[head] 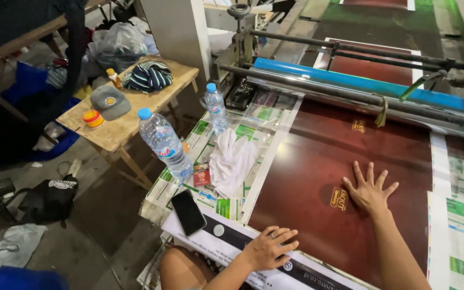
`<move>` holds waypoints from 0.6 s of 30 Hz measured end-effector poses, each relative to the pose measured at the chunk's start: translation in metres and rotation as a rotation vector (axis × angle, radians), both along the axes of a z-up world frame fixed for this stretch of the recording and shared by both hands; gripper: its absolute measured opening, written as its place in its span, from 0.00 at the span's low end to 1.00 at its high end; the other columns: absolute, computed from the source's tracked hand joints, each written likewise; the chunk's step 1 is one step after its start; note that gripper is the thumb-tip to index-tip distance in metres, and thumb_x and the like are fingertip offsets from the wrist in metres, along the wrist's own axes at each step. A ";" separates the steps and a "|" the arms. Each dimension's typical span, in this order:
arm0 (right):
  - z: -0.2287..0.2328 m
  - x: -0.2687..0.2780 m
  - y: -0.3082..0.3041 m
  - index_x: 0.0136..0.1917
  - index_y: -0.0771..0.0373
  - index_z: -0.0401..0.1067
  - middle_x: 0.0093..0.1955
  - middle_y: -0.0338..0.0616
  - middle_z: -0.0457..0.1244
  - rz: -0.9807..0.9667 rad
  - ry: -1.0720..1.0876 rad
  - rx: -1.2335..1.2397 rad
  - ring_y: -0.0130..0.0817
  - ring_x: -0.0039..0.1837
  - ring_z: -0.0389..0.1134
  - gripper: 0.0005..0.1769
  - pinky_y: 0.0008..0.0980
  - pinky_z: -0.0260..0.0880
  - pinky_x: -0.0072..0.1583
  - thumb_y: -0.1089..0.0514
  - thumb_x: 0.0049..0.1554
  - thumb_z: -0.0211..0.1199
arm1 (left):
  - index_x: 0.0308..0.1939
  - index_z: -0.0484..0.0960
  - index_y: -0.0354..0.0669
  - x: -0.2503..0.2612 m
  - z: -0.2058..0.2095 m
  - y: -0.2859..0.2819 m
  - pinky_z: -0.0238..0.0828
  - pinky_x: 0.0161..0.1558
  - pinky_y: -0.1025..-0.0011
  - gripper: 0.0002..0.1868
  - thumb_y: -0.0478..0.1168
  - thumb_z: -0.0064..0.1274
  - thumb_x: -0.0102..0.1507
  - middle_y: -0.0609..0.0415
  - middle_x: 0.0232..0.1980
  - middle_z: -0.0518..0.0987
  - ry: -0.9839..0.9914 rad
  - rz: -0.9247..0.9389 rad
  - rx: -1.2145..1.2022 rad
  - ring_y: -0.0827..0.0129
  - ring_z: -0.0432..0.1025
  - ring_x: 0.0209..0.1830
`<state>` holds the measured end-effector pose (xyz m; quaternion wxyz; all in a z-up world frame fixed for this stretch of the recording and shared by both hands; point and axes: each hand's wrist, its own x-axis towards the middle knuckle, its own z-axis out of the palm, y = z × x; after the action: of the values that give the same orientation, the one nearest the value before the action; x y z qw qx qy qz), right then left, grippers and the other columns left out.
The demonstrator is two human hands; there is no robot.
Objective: The person smooths large printed sheets on the table of a printing press, pressing them flat with both hands and aligning their edges. They briefly wipe the sheet surface with a white cloth and continue pressing the sheets into position.
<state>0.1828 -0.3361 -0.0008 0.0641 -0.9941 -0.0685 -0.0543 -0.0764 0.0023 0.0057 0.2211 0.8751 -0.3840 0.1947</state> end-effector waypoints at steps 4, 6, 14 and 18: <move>-0.003 -0.086 0.017 0.84 0.38 0.41 0.87 0.48 0.32 0.001 -0.108 0.001 0.68 0.83 0.28 0.50 0.84 0.23 0.70 0.19 0.55 0.42 | 0.65 0.79 0.52 -0.017 -0.010 -0.007 0.47 0.78 0.50 0.24 0.46 0.57 0.64 0.48 0.78 0.67 0.007 0.098 0.004 0.55 0.59 0.79; -0.002 -0.124 0.029 0.84 0.40 0.42 0.87 0.49 0.33 -0.003 -0.218 -0.005 0.67 0.84 0.30 0.51 0.83 0.25 0.71 0.20 0.55 0.44 | 0.66 0.79 0.52 0.000 0.006 0.000 0.44 0.78 0.47 0.25 0.45 0.57 0.64 0.47 0.79 0.65 0.007 0.125 0.005 0.53 0.57 0.80; -0.005 -0.270 -0.013 0.79 0.42 0.45 0.83 0.52 0.36 0.147 -0.293 0.162 0.64 0.81 0.32 0.59 0.74 0.31 0.70 0.20 0.41 0.55 | 0.71 0.71 0.45 -0.008 0.013 -0.006 0.35 0.76 0.40 0.33 0.49 0.55 0.63 0.42 0.79 0.60 0.169 0.264 -0.066 0.46 0.50 0.80; 0.015 -0.276 -0.011 0.79 0.37 0.46 0.83 0.52 0.39 0.138 -0.210 0.032 0.62 0.82 0.35 0.56 0.69 0.36 0.74 0.23 0.43 0.59 | 0.71 0.72 0.46 -0.005 -0.003 -0.008 0.37 0.76 0.40 0.30 0.50 0.53 0.66 0.44 0.78 0.62 0.090 0.278 -0.048 0.48 0.53 0.80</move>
<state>-0.0936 -0.3468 0.0143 0.0759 -0.9747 -0.1421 -0.1547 -0.0812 -0.0052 0.0031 0.2300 0.9221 -0.2439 0.1931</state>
